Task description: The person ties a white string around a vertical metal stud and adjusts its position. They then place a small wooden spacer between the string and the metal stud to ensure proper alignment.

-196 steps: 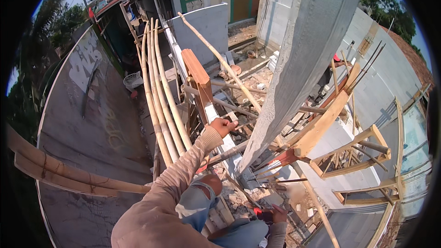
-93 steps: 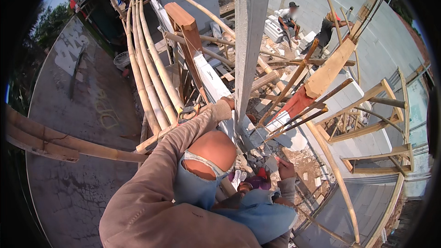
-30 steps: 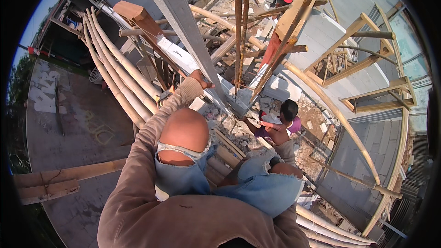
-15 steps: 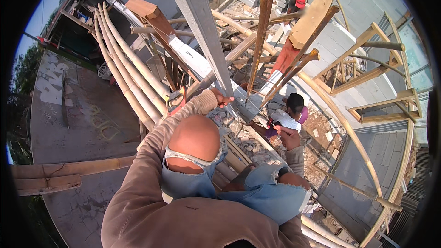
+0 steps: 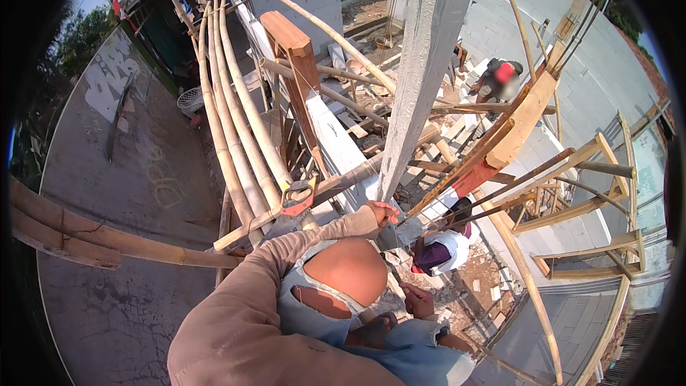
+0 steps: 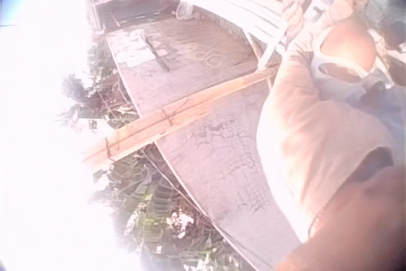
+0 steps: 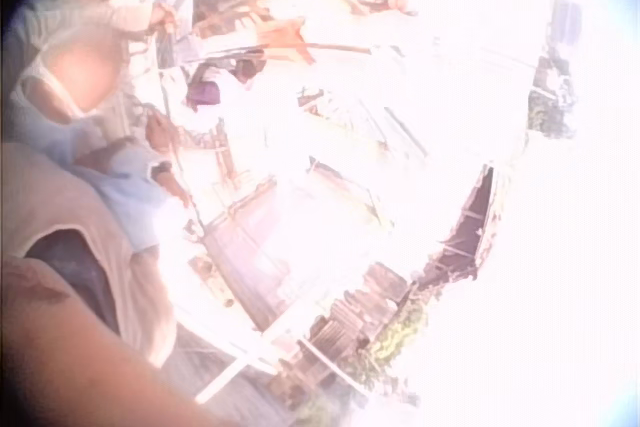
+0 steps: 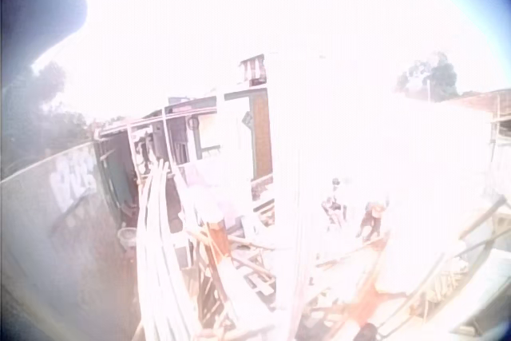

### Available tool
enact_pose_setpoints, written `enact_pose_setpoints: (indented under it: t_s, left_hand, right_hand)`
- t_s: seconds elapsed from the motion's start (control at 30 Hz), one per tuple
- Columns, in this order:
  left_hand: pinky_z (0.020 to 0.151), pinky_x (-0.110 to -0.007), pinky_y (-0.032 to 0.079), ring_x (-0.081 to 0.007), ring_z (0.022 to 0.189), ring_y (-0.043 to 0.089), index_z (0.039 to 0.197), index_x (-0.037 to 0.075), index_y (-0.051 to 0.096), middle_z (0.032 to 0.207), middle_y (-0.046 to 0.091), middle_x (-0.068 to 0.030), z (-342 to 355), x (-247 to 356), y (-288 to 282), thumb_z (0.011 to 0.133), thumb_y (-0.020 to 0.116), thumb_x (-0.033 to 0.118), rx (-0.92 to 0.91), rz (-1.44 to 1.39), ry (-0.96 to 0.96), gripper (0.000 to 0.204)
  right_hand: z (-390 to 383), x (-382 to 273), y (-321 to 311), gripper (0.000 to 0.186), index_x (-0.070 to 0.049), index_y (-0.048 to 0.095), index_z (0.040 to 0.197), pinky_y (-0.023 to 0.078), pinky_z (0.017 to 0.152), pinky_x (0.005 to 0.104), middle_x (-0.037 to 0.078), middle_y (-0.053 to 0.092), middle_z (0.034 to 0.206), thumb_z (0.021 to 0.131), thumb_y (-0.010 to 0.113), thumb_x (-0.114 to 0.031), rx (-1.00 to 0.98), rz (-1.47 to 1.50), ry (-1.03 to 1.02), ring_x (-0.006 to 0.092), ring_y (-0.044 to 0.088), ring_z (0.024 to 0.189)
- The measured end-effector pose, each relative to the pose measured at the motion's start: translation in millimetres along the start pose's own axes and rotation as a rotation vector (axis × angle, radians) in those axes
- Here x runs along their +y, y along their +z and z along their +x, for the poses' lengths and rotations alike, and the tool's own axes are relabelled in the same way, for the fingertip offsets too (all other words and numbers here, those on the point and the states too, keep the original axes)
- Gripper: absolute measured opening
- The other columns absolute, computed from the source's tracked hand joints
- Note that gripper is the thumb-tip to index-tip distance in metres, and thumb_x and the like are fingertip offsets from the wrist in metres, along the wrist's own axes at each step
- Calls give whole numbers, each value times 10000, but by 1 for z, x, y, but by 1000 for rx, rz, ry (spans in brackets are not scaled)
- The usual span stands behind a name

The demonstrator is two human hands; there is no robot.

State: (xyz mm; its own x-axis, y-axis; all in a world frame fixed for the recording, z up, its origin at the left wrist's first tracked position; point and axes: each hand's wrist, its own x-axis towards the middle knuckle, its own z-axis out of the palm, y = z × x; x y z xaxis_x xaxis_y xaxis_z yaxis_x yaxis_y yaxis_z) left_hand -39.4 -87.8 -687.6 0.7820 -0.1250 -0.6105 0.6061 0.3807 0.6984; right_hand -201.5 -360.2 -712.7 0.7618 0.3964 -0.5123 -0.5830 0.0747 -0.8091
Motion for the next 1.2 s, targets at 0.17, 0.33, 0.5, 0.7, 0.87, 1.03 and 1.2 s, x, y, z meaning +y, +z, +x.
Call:
enact_pose_setpoints:
  t_s: [0.17,0.33,0.5,0.7,0.87,1.03,1.2]
  left_hand:
    - [361,-246,279,-70,412,409,906,35,689,566,558,-5,6,-25,-47,917,616,124,-8,-31,-6,116]
    - [438,-236,340,-74,470,464,800,40,705,627,624,-8,19,-36,-74,869,585,59,93,328,379,140]
    - [615,-390,513,-258,669,661,829,50,685,692,659,-154,14,10,-82,801,591,104,70,1233,611,112]
    - [657,-477,544,-365,746,674,1035,32,606,760,665,-165,-32,110,-69,739,579,46,-14,1884,757,298]
    - [671,-456,553,-363,776,678,922,16,654,746,669,-169,10,138,-45,720,614,60,-151,1944,837,210]
    - [593,-391,498,-295,674,648,727,12,663,684,639,-180,116,107,-80,706,730,183,-477,1669,669,186]
    - [599,-381,496,-280,677,641,769,5,665,706,645,-166,156,104,-55,717,732,188,-673,1312,390,202]
  right_hand:
    - [16,19,15,225,-32,677,1121,277,424,232,-45,466,580,953,582,-147,-56,-204,-4,40,385,473]
    - [25,-1,26,243,-34,687,1103,384,460,232,7,591,639,931,612,-189,-83,-355,108,64,490,511]
    - [39,10,-5,331,-33,678,1127,511,772,266,81,704,983,852,690,-217,77,-441,-60,142,649,867]
    - [65,-43,-49,342,17,622,1157,534,715,263,101,691,1014,884,657,-184,339,-502,-258,147,657,864]
    - [49,-141,-49,233,44,664,990,501,517,240,108,693,803,903,594,-161,395,-433,-106,139,656,684]
    - [55,-157,7,216,28,683,988,507,508,235,87,692,761,920,524,-101,-266,-695,303,125,647,665]
    - [92,-126,53,505,-78,347,1453,541,652,262,127,537,1337,955,425,-57,-172,-500,-209,132,650,862]
